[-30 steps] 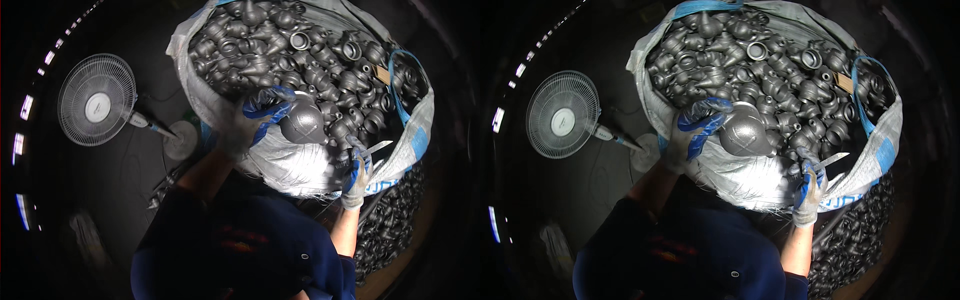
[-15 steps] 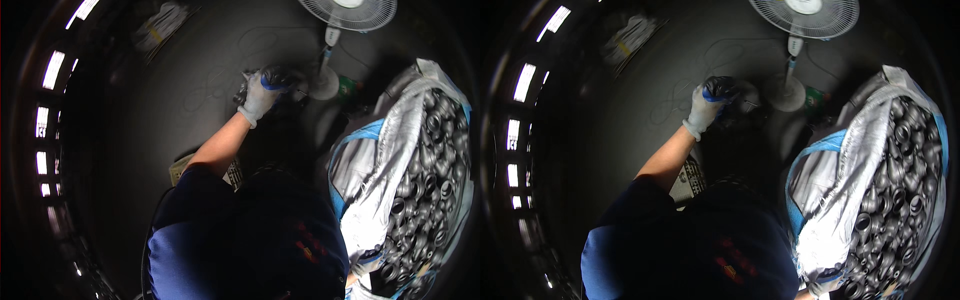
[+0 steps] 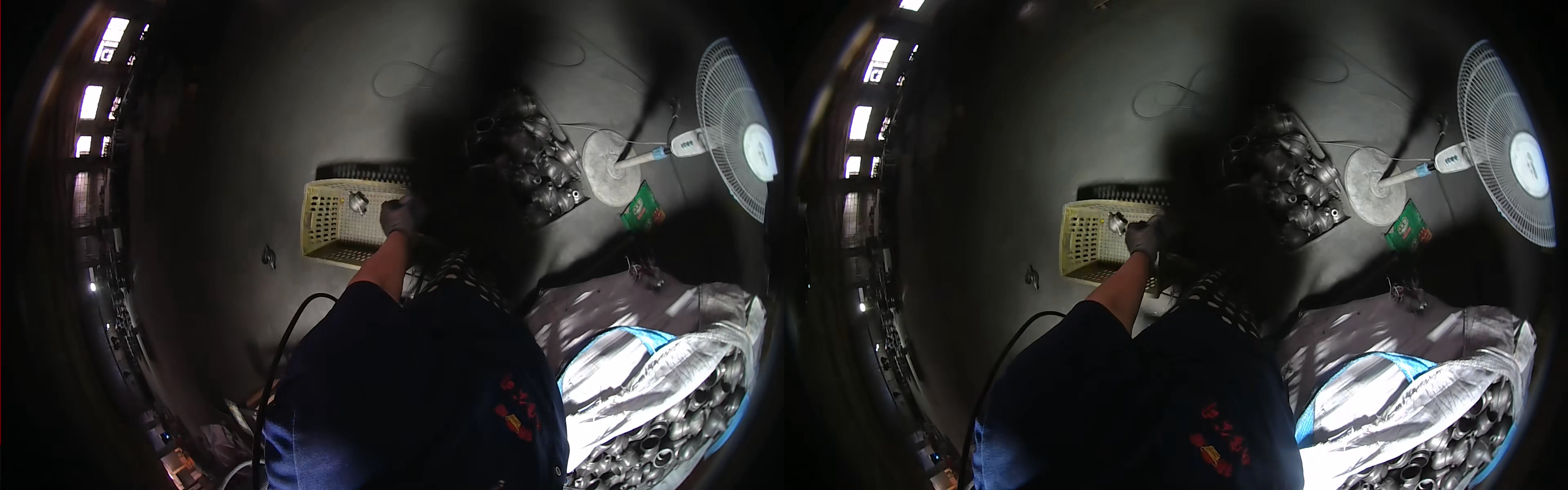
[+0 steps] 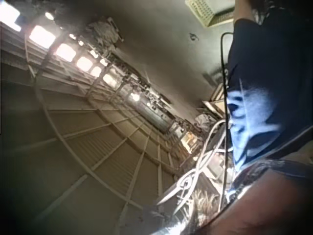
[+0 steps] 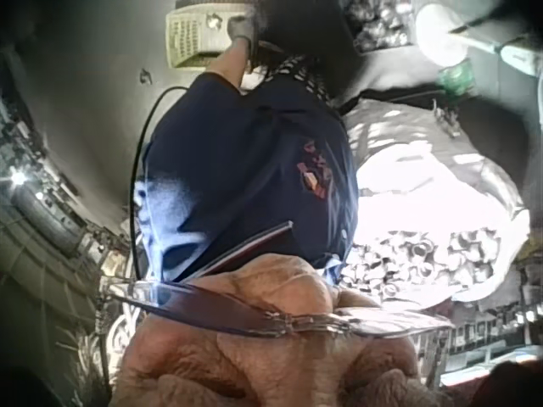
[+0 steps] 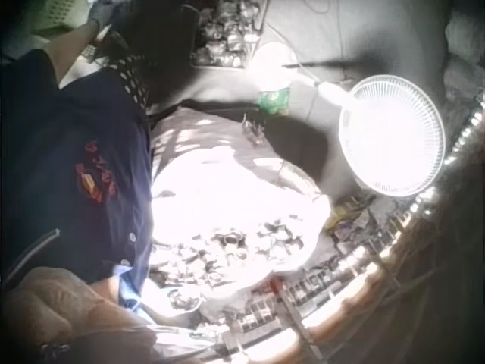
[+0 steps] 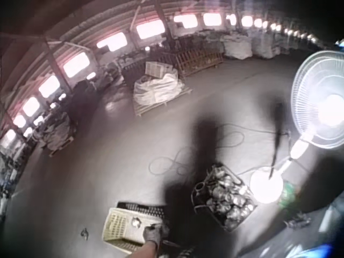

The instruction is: The person takes metal parts from a large bag one by one, scrapes each piece with a hand file, and places the finished parts into a basket on the floor.

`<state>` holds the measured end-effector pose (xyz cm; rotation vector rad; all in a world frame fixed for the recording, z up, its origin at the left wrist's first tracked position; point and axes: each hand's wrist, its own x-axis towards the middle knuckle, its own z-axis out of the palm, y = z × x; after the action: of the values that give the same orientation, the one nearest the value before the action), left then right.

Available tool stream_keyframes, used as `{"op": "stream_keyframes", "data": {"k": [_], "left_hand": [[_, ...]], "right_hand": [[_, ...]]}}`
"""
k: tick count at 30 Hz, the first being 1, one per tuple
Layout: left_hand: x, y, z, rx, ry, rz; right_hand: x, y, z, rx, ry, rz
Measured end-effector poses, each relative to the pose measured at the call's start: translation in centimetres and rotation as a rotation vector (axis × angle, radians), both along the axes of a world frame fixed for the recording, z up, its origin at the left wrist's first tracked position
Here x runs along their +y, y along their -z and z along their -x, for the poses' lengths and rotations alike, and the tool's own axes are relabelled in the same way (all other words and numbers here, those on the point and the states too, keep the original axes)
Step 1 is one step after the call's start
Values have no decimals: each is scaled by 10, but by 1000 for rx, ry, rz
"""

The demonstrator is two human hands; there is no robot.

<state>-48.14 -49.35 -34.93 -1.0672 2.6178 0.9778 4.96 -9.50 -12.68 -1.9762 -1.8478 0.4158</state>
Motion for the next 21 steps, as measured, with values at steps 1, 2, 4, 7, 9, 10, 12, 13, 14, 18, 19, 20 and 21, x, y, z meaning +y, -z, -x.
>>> {"op": "stream_keyframes", "data": {"k": [1, 2, 4, 7, 9, 10, 12, 13, 14, 18, 19, 20, 21], "left_hand": [[-10, 7, -3, -25, -94, -12], [-16, 17, -6, 145, -298, -74], [-41, 37, -19, -214, -197, 278], [-87, 74, -27, -466, -253, 101], [-94, 101, -36, -557, -31, 273], [-92, 111, -27, -721, 423, 463], [-68, 114, -26, -256, 383, 520], [-47, 108, -2, -100, 155, 48], [-24, 95, 19, 53, -209, -505], [133, 4, 52, 48, 13, -1007], [178, -24, 59, 36, 126, -1064], [221, -50, 46, 106, 261, -1310], [259, -78, 41, 40, 308, -1307]], "right_hand": [[1, 0, 5, 14, 10, 15], [1, -1, 11, 27, 20, 25], [2, -2, 18, 64, 30, 44], [4, -6, 23, 138, 57, 75], [5, -10, 19, 222, 100, 77], [4, -13, 14, 269, 135, 83], [-2, -21, -2, 395, 223, 77], [-5, -24, -11, 464, 266, 71], [-11, -28, -23, 533, 323, 55], [-35, -42, -65, 668, 622, -75], [-42, -45, -73, 693, 624, -97], [-49, -46, -78, 732, 623, -97], [-56, -48, -80, 853, 623, -103]]}}
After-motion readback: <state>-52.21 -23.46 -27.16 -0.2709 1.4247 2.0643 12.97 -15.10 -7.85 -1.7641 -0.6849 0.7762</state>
